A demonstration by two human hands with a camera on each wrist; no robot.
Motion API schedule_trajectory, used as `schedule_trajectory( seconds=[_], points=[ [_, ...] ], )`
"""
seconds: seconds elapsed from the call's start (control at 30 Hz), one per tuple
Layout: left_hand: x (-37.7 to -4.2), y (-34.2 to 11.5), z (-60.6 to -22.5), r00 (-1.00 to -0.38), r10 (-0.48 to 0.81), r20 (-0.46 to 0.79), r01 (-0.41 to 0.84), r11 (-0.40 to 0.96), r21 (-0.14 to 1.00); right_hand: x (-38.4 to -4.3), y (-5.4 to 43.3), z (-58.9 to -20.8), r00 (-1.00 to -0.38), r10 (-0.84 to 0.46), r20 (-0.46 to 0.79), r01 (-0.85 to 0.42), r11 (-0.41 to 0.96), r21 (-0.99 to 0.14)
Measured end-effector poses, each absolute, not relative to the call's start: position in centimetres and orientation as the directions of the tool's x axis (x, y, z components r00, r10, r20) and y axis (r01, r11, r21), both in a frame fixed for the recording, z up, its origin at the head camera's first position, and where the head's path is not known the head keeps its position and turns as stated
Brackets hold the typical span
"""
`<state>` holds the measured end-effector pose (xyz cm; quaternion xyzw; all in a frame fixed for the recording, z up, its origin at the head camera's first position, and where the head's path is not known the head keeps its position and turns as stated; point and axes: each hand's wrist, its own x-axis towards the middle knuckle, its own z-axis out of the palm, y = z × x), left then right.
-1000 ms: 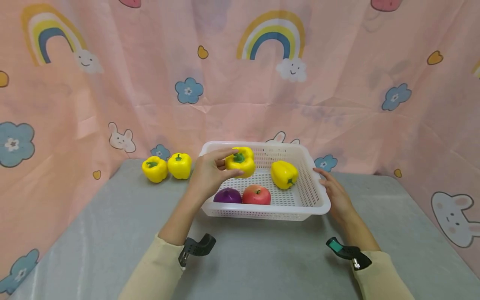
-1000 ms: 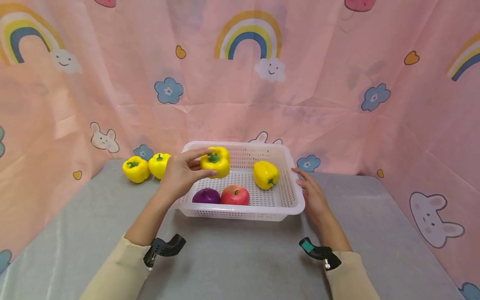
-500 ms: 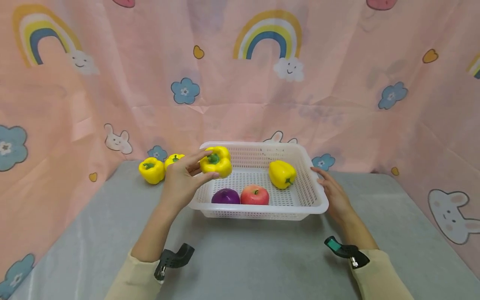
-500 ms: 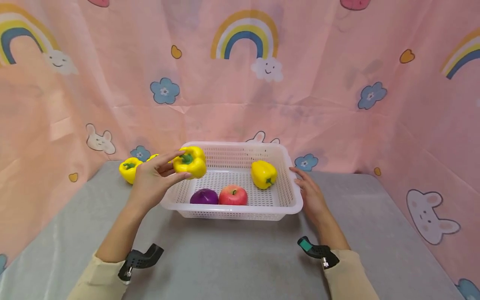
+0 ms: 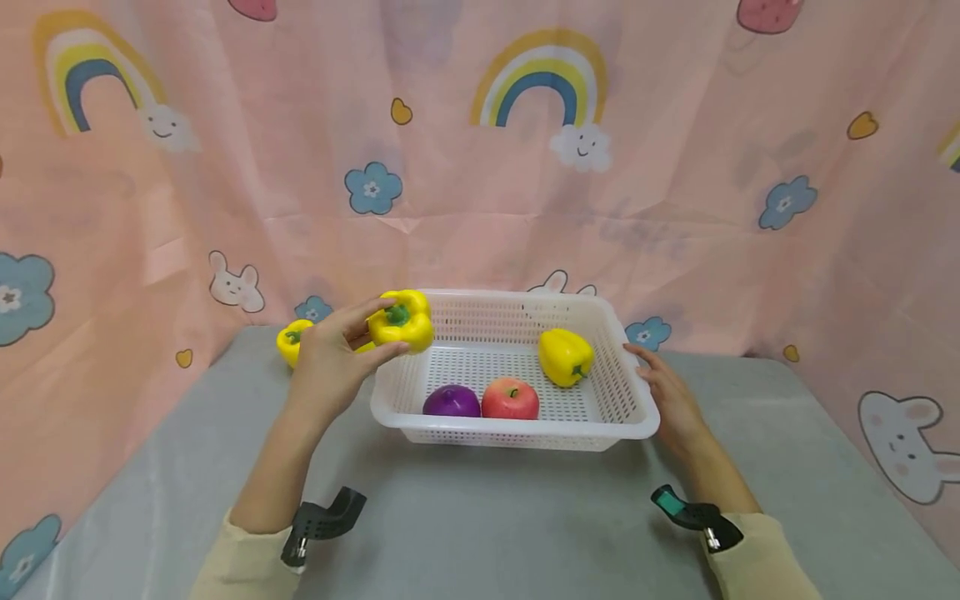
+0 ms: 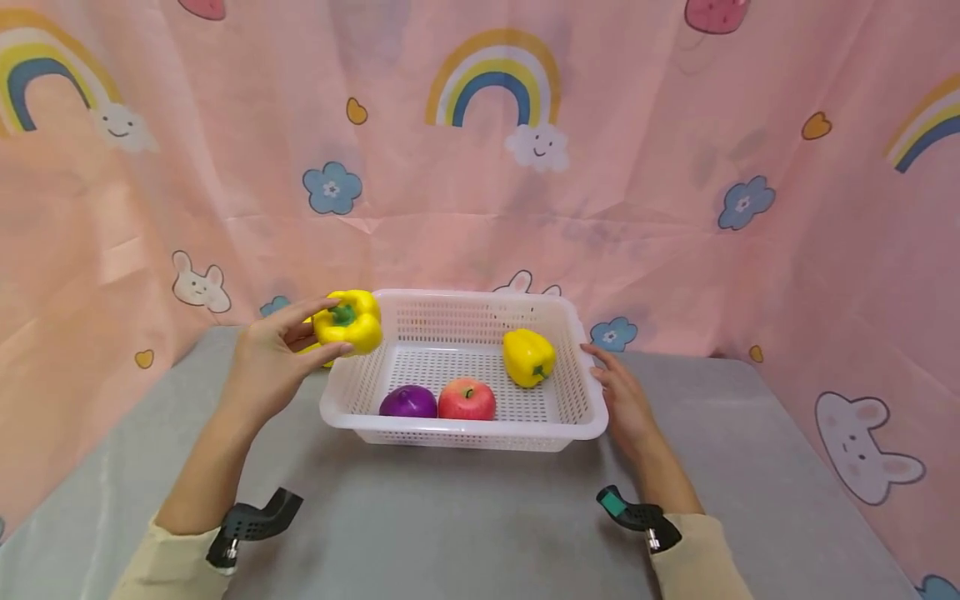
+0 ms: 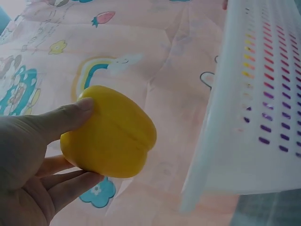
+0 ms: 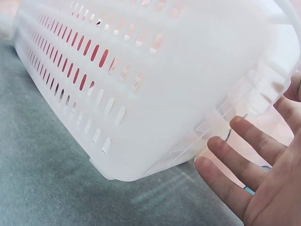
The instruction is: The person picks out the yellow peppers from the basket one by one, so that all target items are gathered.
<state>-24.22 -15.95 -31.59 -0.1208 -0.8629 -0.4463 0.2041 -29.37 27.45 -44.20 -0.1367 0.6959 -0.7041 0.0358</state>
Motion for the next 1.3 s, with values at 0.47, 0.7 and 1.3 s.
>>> schedule_trajectory(
  seconds=[0.47,0.7,1.3],
  points=[
    [-23.8,-18.6,-30.9,-0.938,-0.02,0.346,0.259,0.623,0.738,-29.1,27.6,-44.3,-0.954,-0.251,0.165,-0.159,-0.042,-0.986],
    [-24.0,-20.7,-30.7,-0.959,-0.011,0.283,0.21,0.643,0.736,-29.1,27.5,-44.4,-0.96,-0.236,0.15,-0.153,-0.005,-0.988],
    [-25.0,-23.6,-31.7,-0.98,0.007,0.2,0.144,0.716,0.683,-29.2,27.2,-44.3,-0.967,-0.224,0.118,-0.124,0.016,-0.992]
  ],
)
